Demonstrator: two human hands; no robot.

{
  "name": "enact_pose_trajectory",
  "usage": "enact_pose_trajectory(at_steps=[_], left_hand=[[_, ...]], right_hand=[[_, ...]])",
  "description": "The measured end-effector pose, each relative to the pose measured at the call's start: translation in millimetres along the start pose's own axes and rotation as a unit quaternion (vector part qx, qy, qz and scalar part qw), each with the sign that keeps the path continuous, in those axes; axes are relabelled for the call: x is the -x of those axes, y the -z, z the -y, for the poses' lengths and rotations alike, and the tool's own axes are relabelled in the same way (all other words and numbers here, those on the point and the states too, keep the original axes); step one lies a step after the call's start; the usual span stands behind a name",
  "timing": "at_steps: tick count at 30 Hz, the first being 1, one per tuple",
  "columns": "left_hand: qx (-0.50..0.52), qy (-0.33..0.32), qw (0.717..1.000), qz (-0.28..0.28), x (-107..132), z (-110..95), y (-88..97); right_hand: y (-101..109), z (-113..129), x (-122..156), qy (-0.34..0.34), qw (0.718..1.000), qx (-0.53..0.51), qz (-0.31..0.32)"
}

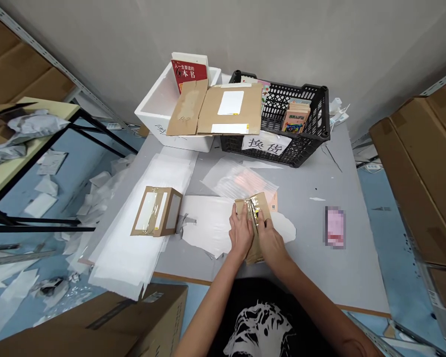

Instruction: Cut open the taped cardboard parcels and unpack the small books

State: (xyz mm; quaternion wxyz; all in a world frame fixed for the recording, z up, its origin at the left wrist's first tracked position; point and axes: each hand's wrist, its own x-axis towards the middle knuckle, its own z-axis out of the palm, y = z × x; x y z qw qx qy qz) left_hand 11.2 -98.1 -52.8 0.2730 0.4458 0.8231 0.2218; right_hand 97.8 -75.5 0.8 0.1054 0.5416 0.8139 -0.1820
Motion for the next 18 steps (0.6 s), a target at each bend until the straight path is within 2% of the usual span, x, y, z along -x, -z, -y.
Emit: enact_pose_trajectory(at_steps=[7, 13, 16, 18], left_hand=[[-0.010, 0.011, 1.000, 0.016, -3, 2, -1.2], [-0.002, -0.001, 1.000, 0.001, -1, 3, -3.7], [-0.001, 0.004, 1.000, 0.001, -1, 3, -3.9], [0.000, 0.008, 1.000, 0.004, -2, 2, -3.8]], right_hand=[[3, 21, 4, 0.013, 0.998, 0.055, -0.032], [-9, 19, 15, -0.024, 0.996, 0.081, 0.007], [-15, 14, 32, -0.026, 0.996, 0.080, 0.016], [-16, 8, 50, -0.018, 0.995, 0.084, 0.051]])
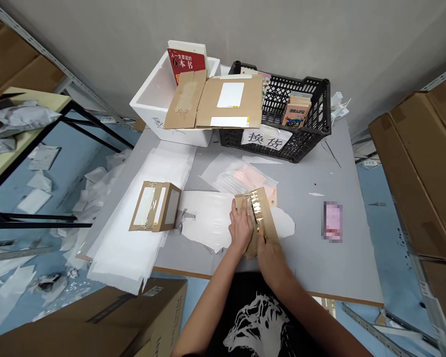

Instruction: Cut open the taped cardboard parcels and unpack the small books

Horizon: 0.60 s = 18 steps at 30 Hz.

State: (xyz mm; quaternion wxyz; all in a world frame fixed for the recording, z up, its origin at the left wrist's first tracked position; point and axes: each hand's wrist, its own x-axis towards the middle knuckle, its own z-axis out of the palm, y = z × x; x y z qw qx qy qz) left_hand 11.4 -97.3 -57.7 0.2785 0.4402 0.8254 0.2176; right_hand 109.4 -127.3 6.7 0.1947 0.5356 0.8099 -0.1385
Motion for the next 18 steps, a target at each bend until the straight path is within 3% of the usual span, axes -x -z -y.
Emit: enact_pose_trajectory(at_steps=[6, 13, 15, 18], left_hand=[[-0.012, -0.002, 1.000, 0.000, -1, 0, -1.4], [-0.012, 0.003, 1.000, -0.006, 1, -3, 0.0], [-0.015, 0.005, 1.000, -0.006, 1, -3, 1.1], [-0.021, 0.005, 1.000, -0.004, 0, -1, 2.1]], right_hand=[[0, -20, 54, 0.025, 0.996, 0.033, 0.080], [-2, -21, 63, 0.025, 0.995, 0.029, 0.090], [-2, -33, 71, 0.039, 0.995, 0.018, 0.091], [4, -70, 82, 0.058, 0.995, -0.017, 0.080]])
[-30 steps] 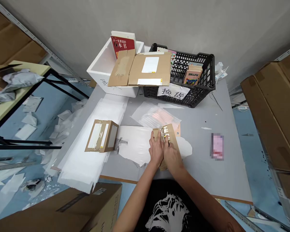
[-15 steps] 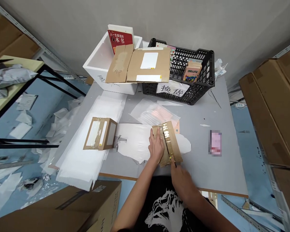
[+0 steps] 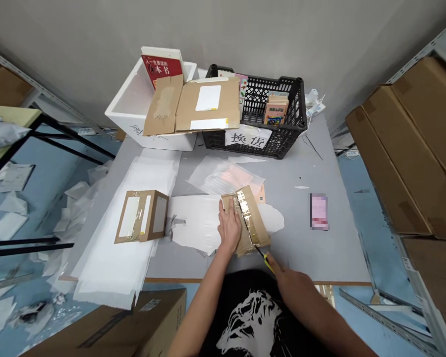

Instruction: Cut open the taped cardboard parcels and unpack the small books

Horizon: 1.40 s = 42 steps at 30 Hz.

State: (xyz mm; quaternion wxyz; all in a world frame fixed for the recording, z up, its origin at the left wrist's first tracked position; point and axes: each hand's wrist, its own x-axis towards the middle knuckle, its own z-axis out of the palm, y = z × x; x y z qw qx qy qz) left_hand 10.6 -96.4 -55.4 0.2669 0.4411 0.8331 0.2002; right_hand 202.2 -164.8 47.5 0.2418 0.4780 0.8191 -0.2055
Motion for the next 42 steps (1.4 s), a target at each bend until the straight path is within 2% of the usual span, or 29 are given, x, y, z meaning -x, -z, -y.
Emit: enact_pose_trajectory(at_steps=[1, 3, 6, 10, 12, 14, 17, 21, 24, 28, 33, 39, 42], left_hand=[[-0.004, -0.002, 1.000, 0.002, -1, 1, 0.1], [-0.015, -0.007, 1.000, 0.005, -1, 1, 0.5], [-0.039, -0.017, 0.999, 0.000, 2, -3, 2.6], [-0.062, -0.039, 0.997, -0.002, 13, -10, 7.5], [-0.062, -0.032, 0.998, 0.007, 19, -13, 8.6], [-0.050, -0.015, 0.998, 0.017, 25, -13, 7.7], [-0.018, 0.004, 0.999, 0.027, 32, -12, 3.2], [0.019, -0.002, 0.999, 0.028, 35, -7, -5.2], [0.026, -0.010, 0.999, 0.021, 34, -3, -9.9], [-0.006, 0.000, 1.000, 0.027, 33, -1, -11.6], [-0.068, 0.011, 0.996, 0.055, 33, -2, -10.0], [-0.069, 0.013, 0.995, 0.066, 30, -4, -7.7], [-0.058, 0.012, 0.996, 0.066, 28, -4, -10.0]], right_hand=[[2, -15, 2, -0.007, 1.000, -0.006, -0.020], [3, -45, -4, -0.073, 0.993, 0.011, -0.090], [-16, -76, -46, -0.176, 0.974, 0.036, -0.135], [-74, -84, -114, -0.227, 0.964, 0.045, -0.133], [-98, -81, -133, -0.222, 0.966, 0.025, -0.129], [-108, -78, -139, -0.220, 0.967, -0.006, -0.129], [-91, -67, -136, -0.200, 0.962, -0.091, -0.161], [-47, -30, -138, -0.062, 0.942, -0.229, -0.238], [-31, 2, -145, -0.015, 0.934, -0.257, -0.250], [-31, 26, -151, -0.029, 0.936, -0.233, -0.263], [-29, 28, -151, -0.068, 0.942, -0.201, -0.261], [-9, 37, -160, -0.106, 0.952, -0.176, -0.226], [1, 34, -163, -0.097, 0.961, -0.170, -0.194]])
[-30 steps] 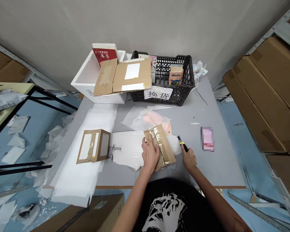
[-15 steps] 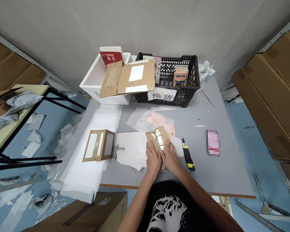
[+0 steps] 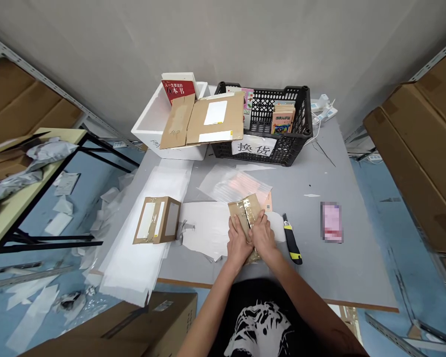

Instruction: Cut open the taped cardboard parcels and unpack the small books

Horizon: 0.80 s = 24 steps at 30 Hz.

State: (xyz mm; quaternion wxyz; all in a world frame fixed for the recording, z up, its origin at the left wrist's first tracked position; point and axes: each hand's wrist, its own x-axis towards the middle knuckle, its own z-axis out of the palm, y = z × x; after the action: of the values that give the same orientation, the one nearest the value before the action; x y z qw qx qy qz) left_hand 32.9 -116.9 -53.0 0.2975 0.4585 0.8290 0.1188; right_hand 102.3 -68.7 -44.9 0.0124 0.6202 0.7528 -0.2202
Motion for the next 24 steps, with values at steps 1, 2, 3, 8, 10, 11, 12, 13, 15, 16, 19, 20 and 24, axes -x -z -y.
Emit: enact_pose_trajectory(at_steps=[1, 2, 3, 8, 10, 11, 12, 13, 15, 16, 19, 20, 24], left_hand=[[0.005, -0.003, 1.000, -0.004, -1, 1, -0.9], [0.010, -0.008, 1.000, -0.012, -2, 2, -1.6], [0.014, -0.013, 1.000, -0.019, -3, 4, -1.7], [0.031, -0.008, 0.999, -0.025, -6, 20, 9.1], [0.028, 0.001, 0.999, -0.023, -4, 21, 15.5], [0.021, 0.006, 1.000, -0.022, -3, 20, 18.2], [0.013, 0.011, 1.000, -0.021, -2, 18, 20.5], [0.004, 0.013, 1.000, -0.019, -1, 15, 22.4], [-0.009, 0.012, 1.000, -0.013, 0, 8, 25.4], [-0.009, 0.007, 1.000, -0.007, 0, 6, 26.7], [0.023, -0.018, 0.999, 0.015, -2, 6, 31.2], [0.040, -0.026, 0.999, 0.018, -4, 9, 33.3], [0.145, -0.022, 0.988, 0.042, -16, 35, 46.2]], right_hand=[[4, -4, -3, 0.015, 1.000, -0.009, 0.014], [9, -10, -7, 0.036, 0.999, -0.028, 0.028], [15, -18, -11, 0.059, 0.996, -0.057, 0.045], [39, -67, -28, 0.131, 0.954, -0.242, 0.118], [38, -75, -27, 0.121, 0.951, -0.264, 0.102], [34, -75, -24, 0.104, 0.954, -0.268, 0.087], [30, -74, -20, 0.082, 0.956, -0.273, 0.070], [24, -72, -16, 0.059, 0.957, -0.278, 0.052], [14, -68, -9, 0.024, 0.955, -0.295, 0.013], [10, -67, -6, 0.015, 0.951, -0.308, -0.003], [3, -69, -1, 0.006, 0.931, -0.363, -0.038], [1, -70, 0, 0.002, 0.924, -0.379, -0.045], [-4, -78, 1, -0.030, 0.908, -0.413, -0.068]])
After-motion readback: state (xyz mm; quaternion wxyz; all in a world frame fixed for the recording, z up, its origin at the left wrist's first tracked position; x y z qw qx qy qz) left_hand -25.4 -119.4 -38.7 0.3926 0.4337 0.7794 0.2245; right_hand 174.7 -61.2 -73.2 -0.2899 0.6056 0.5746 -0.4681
